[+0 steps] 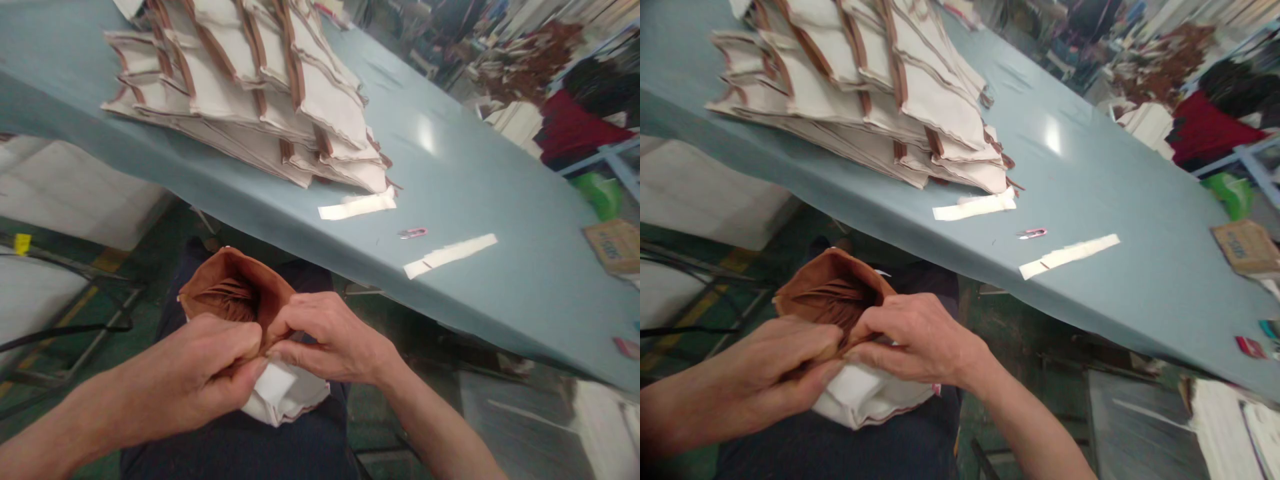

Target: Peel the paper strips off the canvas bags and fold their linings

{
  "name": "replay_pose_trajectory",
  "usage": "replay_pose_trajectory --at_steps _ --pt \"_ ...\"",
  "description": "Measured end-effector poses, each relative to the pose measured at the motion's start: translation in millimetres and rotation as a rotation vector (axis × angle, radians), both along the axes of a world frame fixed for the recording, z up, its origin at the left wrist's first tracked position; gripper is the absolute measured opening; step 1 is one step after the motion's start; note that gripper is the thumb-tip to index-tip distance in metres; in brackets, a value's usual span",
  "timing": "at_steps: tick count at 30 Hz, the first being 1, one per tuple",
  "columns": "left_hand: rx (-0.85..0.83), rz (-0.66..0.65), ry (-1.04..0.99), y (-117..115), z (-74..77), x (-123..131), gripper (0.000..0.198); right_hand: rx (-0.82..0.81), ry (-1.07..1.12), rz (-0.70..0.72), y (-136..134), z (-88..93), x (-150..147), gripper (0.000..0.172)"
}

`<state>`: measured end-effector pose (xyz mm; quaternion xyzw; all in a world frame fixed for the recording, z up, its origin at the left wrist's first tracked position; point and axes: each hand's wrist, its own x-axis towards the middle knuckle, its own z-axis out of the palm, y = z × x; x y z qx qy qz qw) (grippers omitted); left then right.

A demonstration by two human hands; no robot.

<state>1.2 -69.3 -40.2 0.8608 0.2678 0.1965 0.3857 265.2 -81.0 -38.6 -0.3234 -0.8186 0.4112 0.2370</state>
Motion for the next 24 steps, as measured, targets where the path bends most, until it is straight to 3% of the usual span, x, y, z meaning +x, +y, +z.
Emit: replay_pose_trajectory --at_steps 5,8,12,15,20,24 --pt "-0.061 0.053 0.001 2 -16.2 -7 0.036 -0.323 0.011 0.083 15 9.0 2 0.032" --pt "-0.03 0.066 -0.002 5 -15.1 -6 0.036 -0.398 -0.029 0.107 21 9.8 -4 0.042" --pt "0.075 0.075 -0.022 9 -10.2 -4 0.04 -0.247 -0.066 0.104 14 -0.2 -10 0.035" --pt "0.093 0.088 -0.035 11 -15.5 -6 0.043 -0.064 -0.142 0.113 5 -6.7 -7 0.024" --pt "-0.03 0.095 -0.05 13 -28.4 -14 0.046 0.034 -0.235 0.094 1 -6.0 -2 0.023" --pt "-0.169 0.028 -0.029 15 -19.3 -13 0.041 0.06 -0.265 0.06 3 0.4 -2 0.021"
